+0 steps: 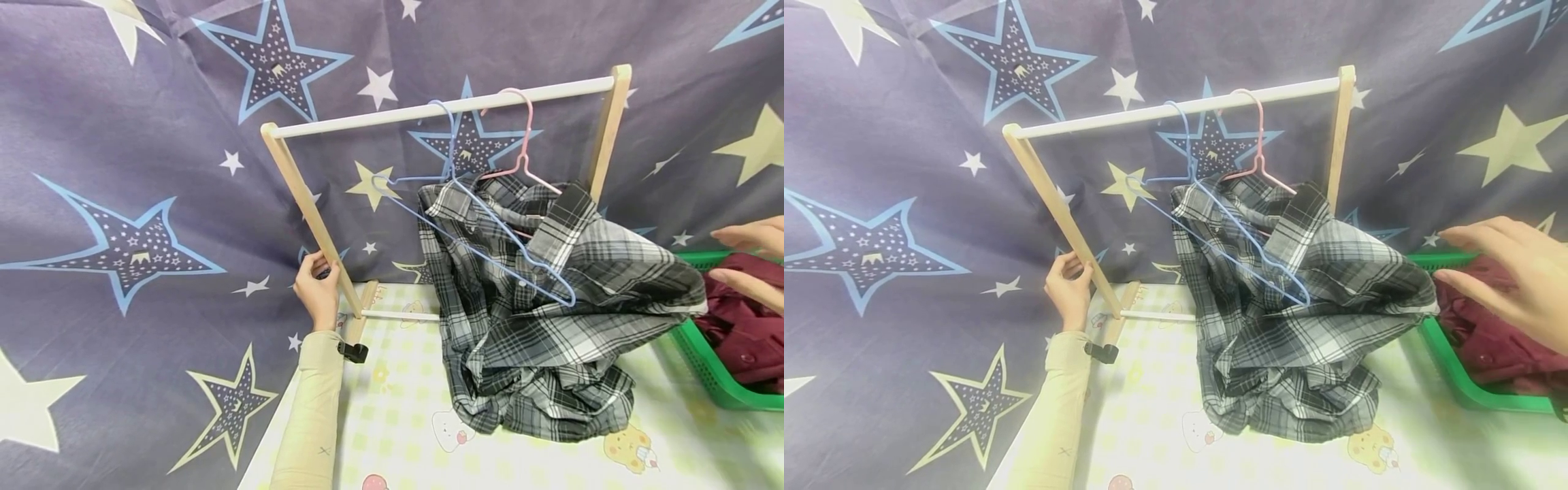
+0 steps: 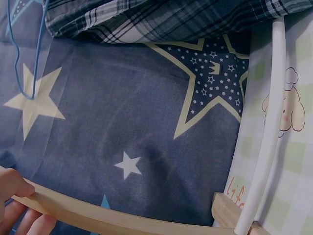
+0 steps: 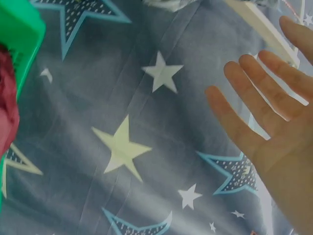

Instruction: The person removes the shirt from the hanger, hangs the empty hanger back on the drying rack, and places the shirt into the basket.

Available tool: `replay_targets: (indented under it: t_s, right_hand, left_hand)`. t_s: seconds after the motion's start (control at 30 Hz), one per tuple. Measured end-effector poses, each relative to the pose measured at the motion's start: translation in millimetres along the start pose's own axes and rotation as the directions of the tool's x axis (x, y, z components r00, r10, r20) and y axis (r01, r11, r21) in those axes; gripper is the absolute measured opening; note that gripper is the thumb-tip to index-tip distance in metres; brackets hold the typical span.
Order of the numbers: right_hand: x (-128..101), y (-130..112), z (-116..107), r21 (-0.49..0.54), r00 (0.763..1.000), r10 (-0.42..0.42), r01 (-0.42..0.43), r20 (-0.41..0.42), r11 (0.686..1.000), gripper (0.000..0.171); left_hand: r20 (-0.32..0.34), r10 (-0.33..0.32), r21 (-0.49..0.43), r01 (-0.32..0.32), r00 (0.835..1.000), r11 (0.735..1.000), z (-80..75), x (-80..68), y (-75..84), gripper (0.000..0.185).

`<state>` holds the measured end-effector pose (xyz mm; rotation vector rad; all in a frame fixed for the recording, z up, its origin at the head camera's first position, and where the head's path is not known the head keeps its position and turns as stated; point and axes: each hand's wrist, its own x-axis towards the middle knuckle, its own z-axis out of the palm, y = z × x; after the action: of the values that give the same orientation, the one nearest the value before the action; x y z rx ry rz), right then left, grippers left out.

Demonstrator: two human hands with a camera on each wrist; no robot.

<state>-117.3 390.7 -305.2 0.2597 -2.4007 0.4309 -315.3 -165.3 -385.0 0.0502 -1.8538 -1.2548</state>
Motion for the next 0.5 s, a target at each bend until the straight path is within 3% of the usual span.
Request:
replay_targets:
  t_s: [0.1,0.23,0.3,0.5]
  right_hand:
    - [6,-16,-3,0.051,0.991,-0.116,0.12,-0.07,0.992,0.04]
    - [13,-20,2,0.102,0.966,-0.234,0.245,-0.109,0.964,0.074]
    - [15,-24,4,0.114,0.96,-0.257,0.269,-0.11,0.956,0.084]
    - [22,-40,7,0.101,0.964,-0.254,0.262,-0.08,0.96,0.076]
  left_hand:
    - [0.0,0.001,0.001,-0.001,1.0,1.0,-0.1,0.3,-0.4,0.023]
    - [-0.001,-0.004,0.0,0.004,1.0,1.0,0.0,0.3,-1.2,0.024]
    - [0.0,-0.005,-0.004,0.005,1.0,1.0,-0.1,0.3,-1.7,0.024]
    - [-0.004,-0.007,-0.014,0.007,1.0,1.0,-0.5,-0.3,-2.2,0.023]
